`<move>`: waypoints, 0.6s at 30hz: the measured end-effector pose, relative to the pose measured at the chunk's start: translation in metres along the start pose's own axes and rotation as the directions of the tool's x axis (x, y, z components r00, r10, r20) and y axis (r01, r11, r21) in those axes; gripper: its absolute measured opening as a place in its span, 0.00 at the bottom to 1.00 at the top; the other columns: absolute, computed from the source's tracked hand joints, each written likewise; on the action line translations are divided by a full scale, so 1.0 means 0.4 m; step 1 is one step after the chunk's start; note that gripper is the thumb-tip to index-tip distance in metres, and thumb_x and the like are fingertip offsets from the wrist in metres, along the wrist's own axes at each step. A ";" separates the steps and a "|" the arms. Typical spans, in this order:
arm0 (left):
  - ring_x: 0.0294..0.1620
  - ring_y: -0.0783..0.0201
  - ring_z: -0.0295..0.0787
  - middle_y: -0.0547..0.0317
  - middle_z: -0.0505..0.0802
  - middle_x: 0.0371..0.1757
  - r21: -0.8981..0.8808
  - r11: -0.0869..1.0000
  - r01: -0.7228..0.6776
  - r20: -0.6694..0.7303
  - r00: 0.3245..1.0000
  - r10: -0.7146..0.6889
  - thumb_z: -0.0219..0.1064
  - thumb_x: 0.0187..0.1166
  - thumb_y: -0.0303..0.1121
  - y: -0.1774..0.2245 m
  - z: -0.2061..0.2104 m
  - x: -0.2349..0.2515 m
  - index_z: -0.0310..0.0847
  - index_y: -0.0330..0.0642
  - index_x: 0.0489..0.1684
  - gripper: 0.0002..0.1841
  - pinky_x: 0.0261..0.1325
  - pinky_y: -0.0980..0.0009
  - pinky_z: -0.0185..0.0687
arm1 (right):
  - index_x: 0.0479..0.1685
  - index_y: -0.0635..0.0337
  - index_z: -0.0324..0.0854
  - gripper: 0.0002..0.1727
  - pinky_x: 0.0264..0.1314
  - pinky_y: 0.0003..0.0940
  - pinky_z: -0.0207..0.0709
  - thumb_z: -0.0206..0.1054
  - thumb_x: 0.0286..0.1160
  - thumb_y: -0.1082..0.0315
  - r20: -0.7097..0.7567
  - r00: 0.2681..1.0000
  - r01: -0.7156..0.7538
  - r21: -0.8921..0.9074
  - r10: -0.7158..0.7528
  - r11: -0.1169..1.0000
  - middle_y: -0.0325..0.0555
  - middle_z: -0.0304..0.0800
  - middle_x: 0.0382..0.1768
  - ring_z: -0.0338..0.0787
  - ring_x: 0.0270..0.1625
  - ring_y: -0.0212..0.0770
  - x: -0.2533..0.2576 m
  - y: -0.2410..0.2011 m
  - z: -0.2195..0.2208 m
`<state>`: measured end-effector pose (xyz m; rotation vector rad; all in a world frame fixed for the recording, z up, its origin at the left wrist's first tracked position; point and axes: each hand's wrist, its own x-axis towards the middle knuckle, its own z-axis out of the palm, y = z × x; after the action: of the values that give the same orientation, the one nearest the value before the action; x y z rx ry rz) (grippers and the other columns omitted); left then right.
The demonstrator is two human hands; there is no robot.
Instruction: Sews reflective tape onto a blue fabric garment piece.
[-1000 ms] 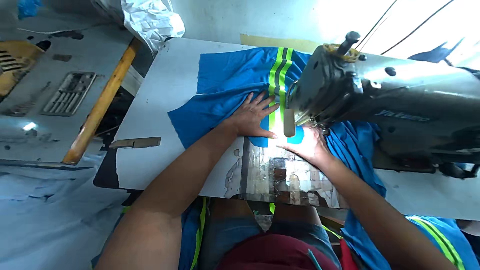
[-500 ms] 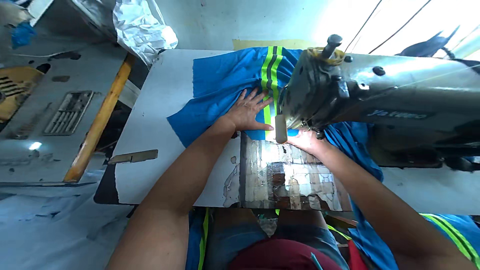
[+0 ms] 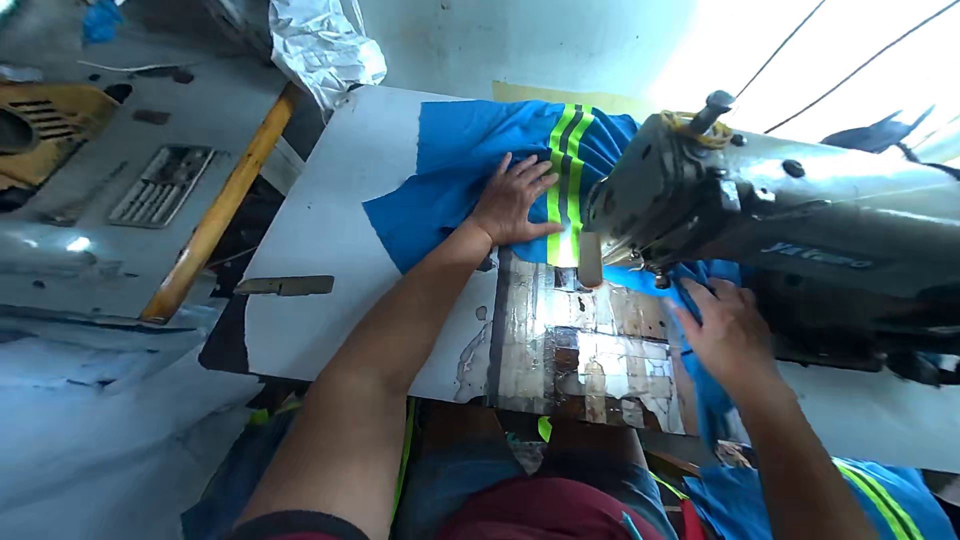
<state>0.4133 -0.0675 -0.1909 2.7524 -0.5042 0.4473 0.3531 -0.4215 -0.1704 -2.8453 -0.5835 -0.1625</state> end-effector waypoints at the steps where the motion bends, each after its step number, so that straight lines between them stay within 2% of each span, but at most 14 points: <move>1: 0.88 0.38 0.66 0.42 0.81 0.80 0.025 0.997 0.068 -0.104 0.992 -0.065 0.67 0.74 0.62 0.001 0.001 -0.014 0.81 0.38 0.74 0.39 0.88 0.29 0.41 | 0.69 0.67 0.83 0.20 0.57 0.76 0.75 0.65 0.80 0.71 0.059 0.996 -0.063 -0.031 0.065 0.998 0.80 0.80 0.65 0.82 0.64 0.81 0.022 -0.007 -0.017; 2: 0.88 0.36 0.64 0.41 0.81 0.80 0.040 0.980 0.194 -0.124 0.974 -0.188 0.66 0.77 0.60 0.007 -0.008 -0.027 0.82 0.38 0.73 0.36 0.88 0.27 0.39 | 0.69 0.69 0.82 0.19 0.58 0.75 0.74 0.62 0.80 0.75 0.134 0.983 -0.121 -0.061 0.128 0.991 0.79 0.81 0.65 0.84 0.63 0.80 0.057 -0.018 -0.034; 4: 0.94 0.32 0.47 0.40 0.68 0.90 0.079 0.865 0.495 0.036 0.866 -0.499 0.55 0.84 0.65 0.024 -0.042 -0.054 0.71 0.41 0.84 0.40 0.86 0.22 0.29 | 0.70 0.74 0.78 0.19 0.74 0.72 0.65 0.57 0.87 0.73 0.316 0.913 -0.234 -0.108 0.257 0.966 0.77 0.81 0.68 0.79 0.73 0.75 0.145 -0.035 -0.048; 5: 0.95 0.31 0.41 0.40 0.62 0.92 0.097 0.807 0.582 0.084 0.803 -0.590 0.51 0.84 0.67 0.031 -0.056 -0.068 0.66 0.43 0.88 0.42 0.85 0.21 0.27 | 0.71 0.76 0.77 0.20 0.78 0.69 0.61 0.55 0.90 0.70 0.388 0.871 -0.285 -0.099 0.301 0.953 0.77 0.79 0.70 0.76 0.77 0.73 0.181 -0.040 -0.047; 7: 0.94 0.28 0.38 0.38 0.58 0.94 0.133 0.728 0.673 0.083 0.724 -0.685 0.49 0.83 0.69 0.049 -0.080 -0.105 0.62 0.45 0.91 0.44 0.84 0.19 0.28 | 0.73 0.77 0.74 0.22 0.84 0.58 0.61 0.55 0.91 0.67 0.411 0.862 -0.332 0.012 0.298 0.943 0.75 0.76 0.75 0.73 0.82 0.66 0.219 -0.048 -0.053; 8: 0.94 0.26 0.39 0.36 0.57 0.93 0.165 0.694 0.701 0.086 0.691 -0.718 0.49 0.83 0.70 0.062 -0.095 -0.126 0.60 0.45 0.91 0.45 0.83 0.18 0.33 | 0.75 0.77 0.71 0.23 0.87 0.49 0.59 0.53 0.92 0.67 0.414 0.868 -0.341 0.092 0.276 0.935 0.71 0.74 0.77 0.72 0.83 0.60 0.219 -0.064 -0.069; 9: 0.93 0.23 0.40 0.33 0.56 0.93 0.194 0.663 0.723 0.107 0.656 -0.747 0.50 0.82 0.70 0.078 -0.115 -0.147 0.57 0.45 0.93 0.46 0.81 0.18 0.38 | 0.76 0.79 0.70 0.23 0.88 0.44 0.58 0.53 0.92 0.69 0.406 0.876 -0.349 0.158 0.261 0.924 0.71 0.74 0.78 0.71 0.83 0.58 0.221 -0.077 -0.074; 10: 0.90 0.20 0.44 0.28 0.57 0.92 0.214 0.638 0.740 0.134 0.624 -0.769 0.50 0.82 0.70 0.096 -0.138 -0.167 0.54 0.44 0.94 0.47 0.79 0.19 0.44 | 0.74 0.79 0.71 0.22 0.87 0.44 0.59 0.54 0.91 0.70 0.368 0.894 -0.342 0.189 0.256 0.921 0.70 0.75 0.77 0.72 0.83 0.58 0.216 -0.087 -0.075; 12: 0.83 0.18 0.61 0.22 0.66 0.85 0.248 0.615 0.748 0.168 0.592 -0.788 0.53 0.84 0.67 0.131 -0.189 -0.204 0.53 0.39 0.93 0.46 0.74 0.24 0.61 | 0.73 0.80 0.73 0.23 0.87 0.58 0.57 0.55 0.91 0.69 0.298 0.935 -0.244 0.150 0.191 0.958 0.76 0.75 0.75 0.71 0.83 0.67 0.203 -0.083 -0.053; 13: 0.78 0.21 0.70 0.22 0.74 0.79 0.255 0.619 0.743 0.152 0.601 -0.785 0.55 0.85 0.63 0.142 -0.209 -0.223 0.57 0.37 0.91 0.44 0.71 0.29 0.68 | 0.72 0.80 0.75 0.24 0.86 0.59 0.58 0.57 0.89 0.66 0.209 0.968 -0.180 0.215 0.135 0.960 0.77 0.76 0.73 0.73 0.81 0.68 0.179 -0.068 -0.036; 14: 0.73 0.25 0.75 0.24 0.80 0.74 0.253 0.634 0.730 0.120 0.627 -0.770 0.58 0.86 0.59 0.148 -0.222 -0.241 0.62 0.34 0.88 0.41 0.69 0.32 0.71 | 0.71 0.80 0.76 0.26 0.84 0.58 0.63 0.62 0.86 0.64 0.090 0.993 -0.097 0.311 0.072 0.945 0.78 0.77 0.73 0.75 0.79 0.69 0.144 -0.047 -0.018; 15: 0.73 0.27 0.76 0.25 0.82 0.72 0.237 0.664 0.709 0.091 0.664 -0.742 0.61 0.87 0.54 0.152 -0.228 -0.255 0.66 0.31 0.84 0.37 0.72 0.33 0.68 | 0.69 0.80 0.76 0.26 0.80 0.56 0.71 0.66 0.82 0.65 -0.045 0.999 0.017 0.392 0.001 0.920 0.79 0.76 0.72 0.79 0.76 0.70 0.105 -0.025 -0.002; 16: 0.73 0.28 0.77 0.26 0.83 0.70 0.215 0.723 0.656 0.043 0.733 -0.679 0.64 0.86 0.49 0.156 -0.223 -0.269 0.72 0.30 0.79 0.32 0.74 0.32 0.65 | 0.69 0.80 0.77 0.26 0.75 0.54 0.78 0.67 0.79 0.66 -0.156 0.986 0.127 0.444 -0.063 0.887 0.79 0.75 0.73 0.81 0.74 0.69 0.068 0.000 0.008; 18: 0.77 0.32 0.76 0.31 0.85 0.70 0.127 0.879 0.460 -0.016 0.887 -0.461 0.67 0.83 0.40 0.176 -0.189 -0.280 0.83 0.32 0.69 0.23 0.80 0.30 0.59 | 0.64 0.79 0.81 0.24 0.69 0.48 0.84 0.64 0.77 0.66 -0.290 0.947 0.265 0.455 -0.140 0.850 0.76 0.78 0.72 0.85 0.71 0.64 -0.004 0.051 0.003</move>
<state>0.2679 -0.0716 -0.1453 2.8673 0.1938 0.3474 0.3597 -0.4400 -0.1761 -2.2260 -0.7491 -0.3471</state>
